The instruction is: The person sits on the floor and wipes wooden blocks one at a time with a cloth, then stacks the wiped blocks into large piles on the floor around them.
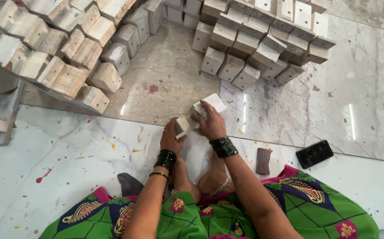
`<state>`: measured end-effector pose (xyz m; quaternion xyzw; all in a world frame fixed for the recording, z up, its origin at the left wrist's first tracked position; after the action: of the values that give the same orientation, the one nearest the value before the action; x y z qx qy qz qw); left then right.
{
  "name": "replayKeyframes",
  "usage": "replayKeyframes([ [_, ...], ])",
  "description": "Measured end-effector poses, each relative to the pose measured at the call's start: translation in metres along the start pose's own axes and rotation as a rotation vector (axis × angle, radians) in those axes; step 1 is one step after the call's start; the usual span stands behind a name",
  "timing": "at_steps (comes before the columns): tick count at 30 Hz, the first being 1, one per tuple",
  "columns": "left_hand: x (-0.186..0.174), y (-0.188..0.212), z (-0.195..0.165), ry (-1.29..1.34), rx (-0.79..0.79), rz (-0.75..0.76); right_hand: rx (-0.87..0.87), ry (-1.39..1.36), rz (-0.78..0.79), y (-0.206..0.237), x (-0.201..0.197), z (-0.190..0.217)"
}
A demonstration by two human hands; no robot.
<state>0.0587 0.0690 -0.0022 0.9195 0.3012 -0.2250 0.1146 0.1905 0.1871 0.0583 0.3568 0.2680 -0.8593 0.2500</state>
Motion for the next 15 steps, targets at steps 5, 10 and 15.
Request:
replayKeyframes([
  [5, 0.002, 0.000, 0.003, 0.114, -0.037, 0.018, -0.254, 0.023, 0.045, 0.020, 0.040, 0.037],
  [10, 0.005, -0.003, 0.009, 0.136, -0.114, 0.056, -0.357, 0.018, 0.243, 0.025, 0.044, 0.042],
  [15, 0.003, 0.000, 0.008, 0.092, 0.024, -0.027, -0.373, 0.065, 0.300, 0.026, 0.037, 0.037],
])
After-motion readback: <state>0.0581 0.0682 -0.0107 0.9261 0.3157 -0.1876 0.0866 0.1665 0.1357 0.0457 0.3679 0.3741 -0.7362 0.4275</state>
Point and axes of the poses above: each hand's wrist, its own y-axis away from the middle knuckle, its own x-axis out of the palm, z = x × y, the point moved 2 cm from there along -y, towards the middle knuckle, and after that the axes turned 9 degrees about -x, right-handed, at the moved point
